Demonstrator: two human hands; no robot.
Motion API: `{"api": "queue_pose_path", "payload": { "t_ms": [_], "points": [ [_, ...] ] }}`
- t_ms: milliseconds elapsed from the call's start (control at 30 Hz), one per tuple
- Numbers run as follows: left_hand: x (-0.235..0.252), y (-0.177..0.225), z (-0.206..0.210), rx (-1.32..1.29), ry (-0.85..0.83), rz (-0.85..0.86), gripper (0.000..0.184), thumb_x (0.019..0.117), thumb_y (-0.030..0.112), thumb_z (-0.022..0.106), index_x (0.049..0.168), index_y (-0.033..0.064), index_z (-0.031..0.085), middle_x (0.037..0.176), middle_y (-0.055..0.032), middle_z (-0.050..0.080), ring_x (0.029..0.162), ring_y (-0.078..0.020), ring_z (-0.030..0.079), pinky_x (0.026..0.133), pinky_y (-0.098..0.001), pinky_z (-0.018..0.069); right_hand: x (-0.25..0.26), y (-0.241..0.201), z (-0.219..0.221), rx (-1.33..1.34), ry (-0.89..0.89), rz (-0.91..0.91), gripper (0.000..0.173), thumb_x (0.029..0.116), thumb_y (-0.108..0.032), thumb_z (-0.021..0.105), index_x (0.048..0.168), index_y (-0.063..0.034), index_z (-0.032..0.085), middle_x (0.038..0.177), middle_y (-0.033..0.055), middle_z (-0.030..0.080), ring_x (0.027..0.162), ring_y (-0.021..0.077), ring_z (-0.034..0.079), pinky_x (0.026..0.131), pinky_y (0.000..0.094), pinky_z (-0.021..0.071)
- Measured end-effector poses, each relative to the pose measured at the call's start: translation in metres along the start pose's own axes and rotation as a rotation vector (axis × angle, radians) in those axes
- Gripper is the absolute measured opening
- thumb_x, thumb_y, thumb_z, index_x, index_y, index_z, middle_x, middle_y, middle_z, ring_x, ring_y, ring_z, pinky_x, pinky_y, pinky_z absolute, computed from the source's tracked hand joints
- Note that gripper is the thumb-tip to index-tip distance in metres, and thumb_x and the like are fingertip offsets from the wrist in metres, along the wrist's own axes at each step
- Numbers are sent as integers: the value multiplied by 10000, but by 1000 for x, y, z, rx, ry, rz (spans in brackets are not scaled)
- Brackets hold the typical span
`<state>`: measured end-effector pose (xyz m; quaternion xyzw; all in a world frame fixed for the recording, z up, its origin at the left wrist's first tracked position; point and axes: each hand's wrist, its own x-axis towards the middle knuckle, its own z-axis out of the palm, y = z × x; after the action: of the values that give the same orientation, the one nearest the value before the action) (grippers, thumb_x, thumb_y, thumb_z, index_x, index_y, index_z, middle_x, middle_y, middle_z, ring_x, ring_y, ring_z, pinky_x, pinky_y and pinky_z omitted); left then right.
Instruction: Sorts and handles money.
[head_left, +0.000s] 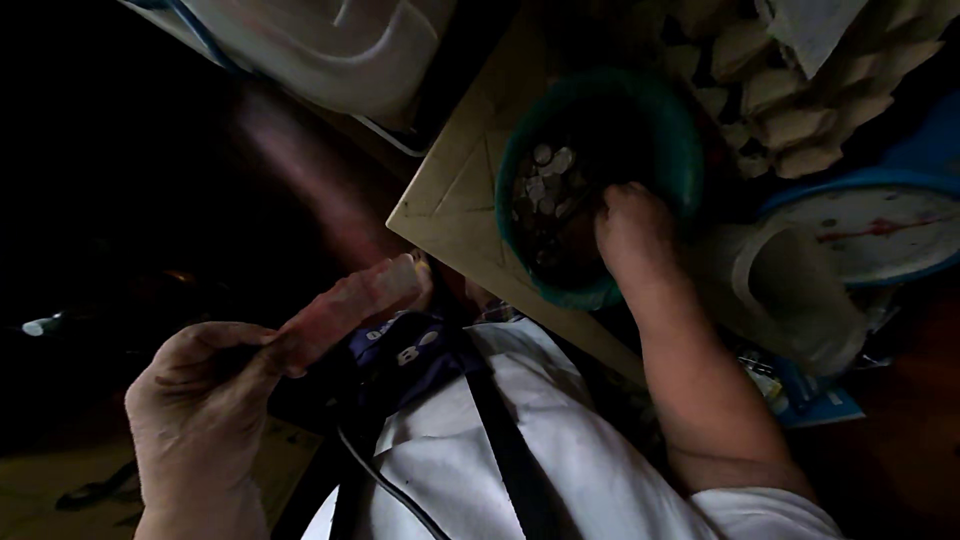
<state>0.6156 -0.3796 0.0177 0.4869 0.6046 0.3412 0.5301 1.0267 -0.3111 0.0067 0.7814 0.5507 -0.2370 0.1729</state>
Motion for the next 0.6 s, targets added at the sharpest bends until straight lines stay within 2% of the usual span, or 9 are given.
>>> {"api": "queue_pose_path", "payload": {
  "t_ms": [100,167,267,333,433,600],
  "points": [
    [2,1,1,-8,-1,3,232,856,112,801,1048,161,679,900,57,723,740,-81,699,669,-251,621,12,-2,1,3,28,8,295,1069,-159,485,1263,-27,665,1263,185,672,1177,355,660,965,525,548],
    [2,2,1,-14,2,-1,229,856,118,803,1045,162,683,902,56,720,748,-82,695,677,-250,616,13,-4,0,-36,-17,34,327,1075,-161,482,1334,-28,630,1285,207,660,1180,383,658,960,549,550],
    [2,1,0,-4,12,0,206,859,134,802,1028,168,688,890,59,719,744,-81,690,674,-248,610,2,-7,-2,-122,-134,74,282,1060,-114,492,1259,14,646,1246,220,661,1132,396,673,912,555,568],
    [3,-1,-1,10,12,0,211,868,139,798,1042,173,685,904,73,716,757,-70,690,681,-240,611,-4,-9,-4,-128,-156,75,269,1059,-103,494,1249,9,649,1237,214,664,1124,388,676,914,548,570],
    [5,4,4,-5,9,-15,218,861,124,794,1044,169,684,900,62,720,746,-79,696,664,-250,616,4,-10,-3,-84,-92,66,267,1056,-101,501,1254,7,645,1238,217,664,1141,391,669,928,551,563],
    [24,22,15,-157,-61,24,226,857,173,820,1048,213,706,918,48,729,722,-87,695,640,-252,618,35,-12,-5,-20,3,151,320,1027,-128,565,1311,15,604,1225,266,666,1100,458,676,879,628,557]
  ]
}}
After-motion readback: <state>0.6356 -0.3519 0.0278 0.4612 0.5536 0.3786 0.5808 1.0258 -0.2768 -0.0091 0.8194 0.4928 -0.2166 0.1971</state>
